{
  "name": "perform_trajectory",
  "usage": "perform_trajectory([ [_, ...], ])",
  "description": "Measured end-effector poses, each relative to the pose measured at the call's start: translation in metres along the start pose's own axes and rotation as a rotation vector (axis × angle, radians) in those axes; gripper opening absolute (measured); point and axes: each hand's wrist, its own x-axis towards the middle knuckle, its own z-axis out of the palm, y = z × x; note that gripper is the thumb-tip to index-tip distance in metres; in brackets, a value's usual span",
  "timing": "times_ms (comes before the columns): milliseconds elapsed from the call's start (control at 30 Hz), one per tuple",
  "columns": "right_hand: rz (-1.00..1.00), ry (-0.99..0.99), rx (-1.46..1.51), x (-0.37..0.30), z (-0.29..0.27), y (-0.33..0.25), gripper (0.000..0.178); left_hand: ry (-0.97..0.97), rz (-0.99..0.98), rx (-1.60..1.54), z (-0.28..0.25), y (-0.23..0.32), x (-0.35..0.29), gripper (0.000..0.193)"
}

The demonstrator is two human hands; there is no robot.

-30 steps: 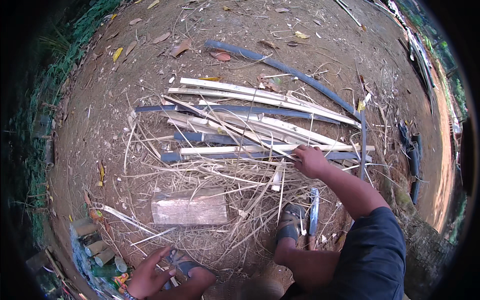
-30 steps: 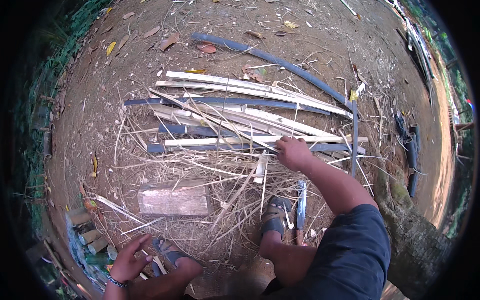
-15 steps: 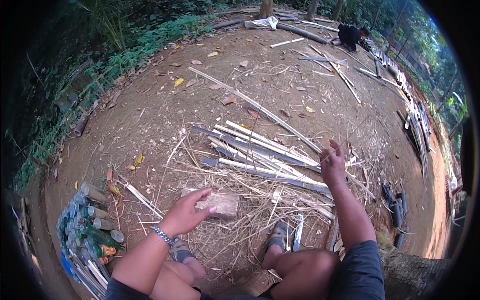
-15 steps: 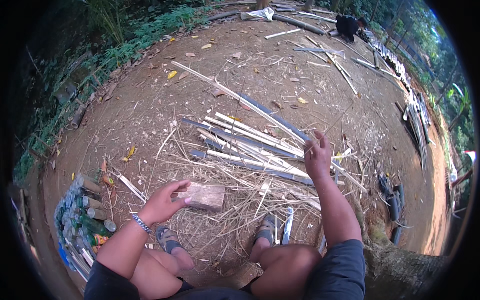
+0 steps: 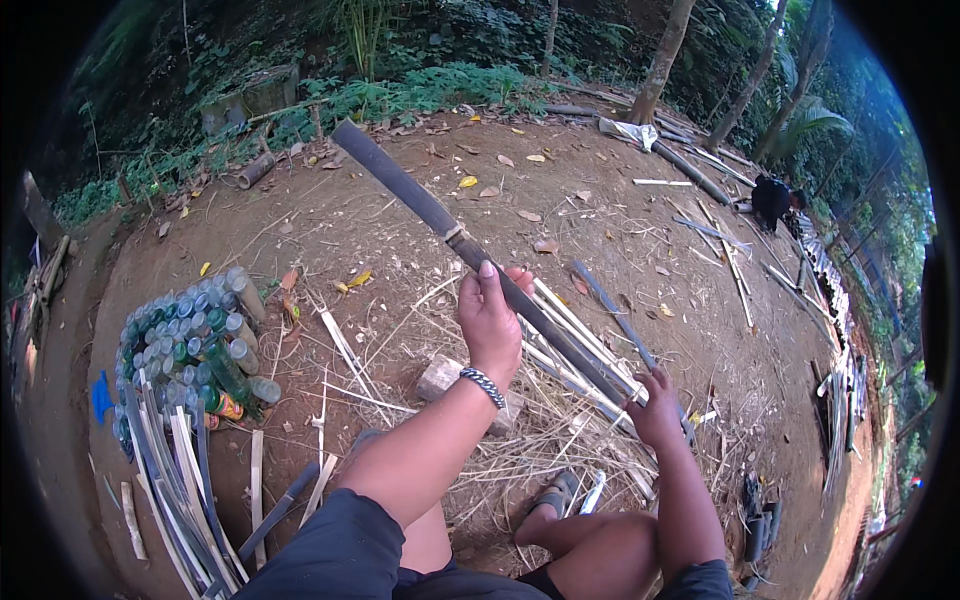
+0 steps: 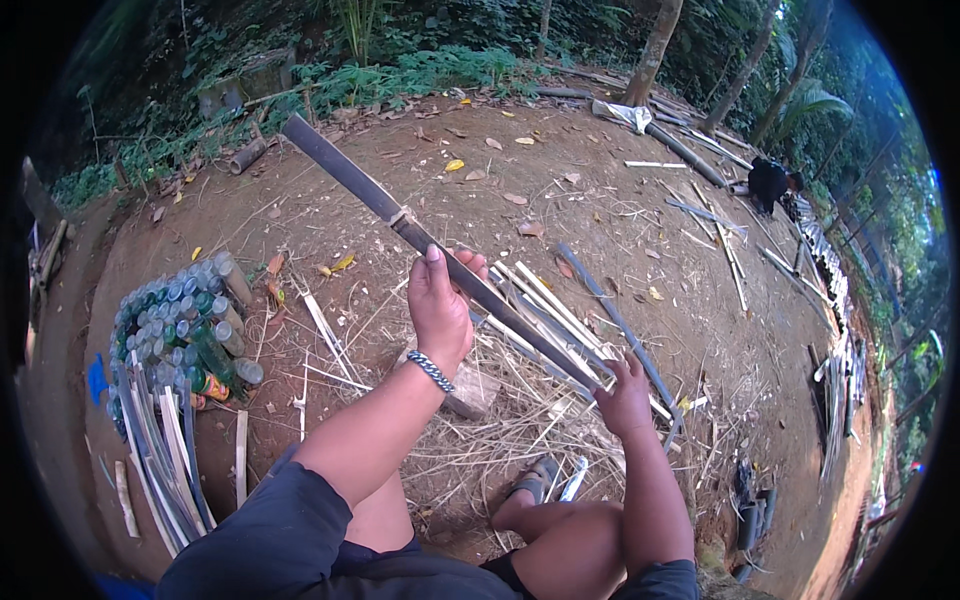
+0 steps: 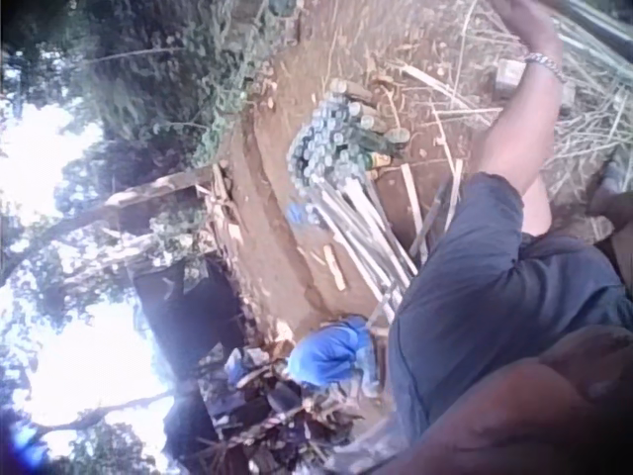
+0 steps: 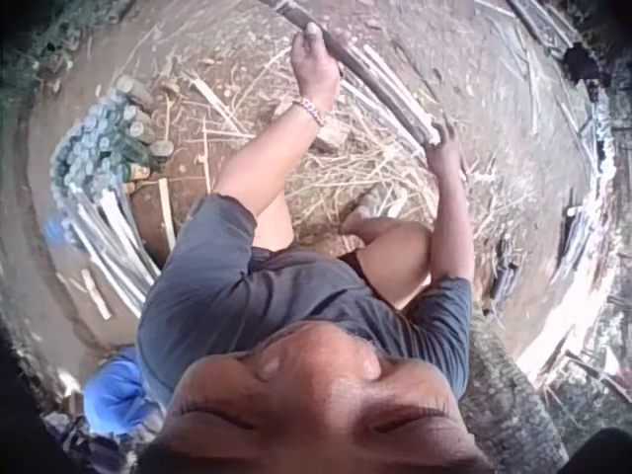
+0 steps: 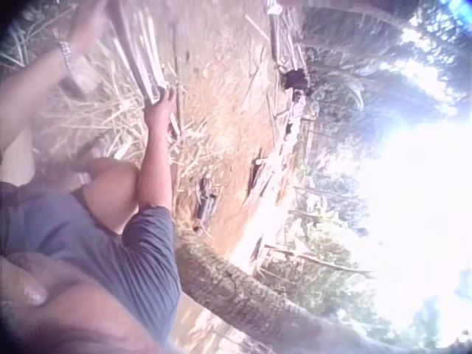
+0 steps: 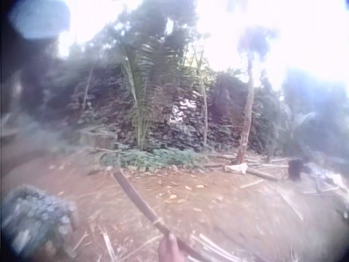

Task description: The person strips layers from bamboo strips using a knife, alternating between holding the strip and shaving the surface.

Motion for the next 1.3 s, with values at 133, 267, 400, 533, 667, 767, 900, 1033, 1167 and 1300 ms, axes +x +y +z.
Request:
perform_trajectory([
  [133, 0.268, -0.344, 0.158, -0.025, -0.035, -0.042, 0.068, 0.092, 0.201, 0.185, -0.012, 0.013, 0.021, 0.027],
  [267, 0.225, -0.359, 0.187, -0.066, -0.033, 0.002, 0.068, 0.140, 0.172, 0.098, -0.018, 0.039, 0.043, 0.029],
  [400, 0.445, -0.217, 0.344, -0.110, -0.021, 0.061, 0.061, 0.244, 0.205, -0.022, -0.029, 0.095, 0.057, 0.032],
  [533, 0.682, -0.240, 0.375, -0.201, 0.046, 0.189, 0.053, 0.358, 0.292, -0.050, -0.047, 0.127, 0.072, 0.038],
  [667, 0.916, -0.355, 0.509, -0.322, 0.149, 0.286, 0.048, 0.354, 0.312, -0.101, -0.077, 0.149, 0.090, 0.041],
  [767, 0.755, -0.694, 0.293, -0.388, 0.225, 0.306, 0.056, 0.370, 0.325, -0.079, -0.101, 0.172, 0.094, 0.040],
  [900, 0.833, -0.699, 0.329, -0.393, 0.283, 0.251, 0.057, 0.346, 0.422, 0.016, -0.115, 0.213, 0.083, 0.041],
  [1033, 1.121, -0.502, 0.646, -0.373, 0.295, 0.211, 0.060, 0.259, 0.470, 0.116, -0.106, 0.237, 0.067, 0.043],
  [1167, 1.159, -0.531, 0.494, -0.306, 0.260, 0.154, 0.064, 0.126, 0.596, 0.327, -0.082, 0.275, 0.025, 0.046],
  [1300, 1.094, -0.476, 0.486, -0.319, 0.267, 0.164, 0.058, 0.065, 0.667, 0.469, -0.054, 0.244, 0.008, 0.046],
])
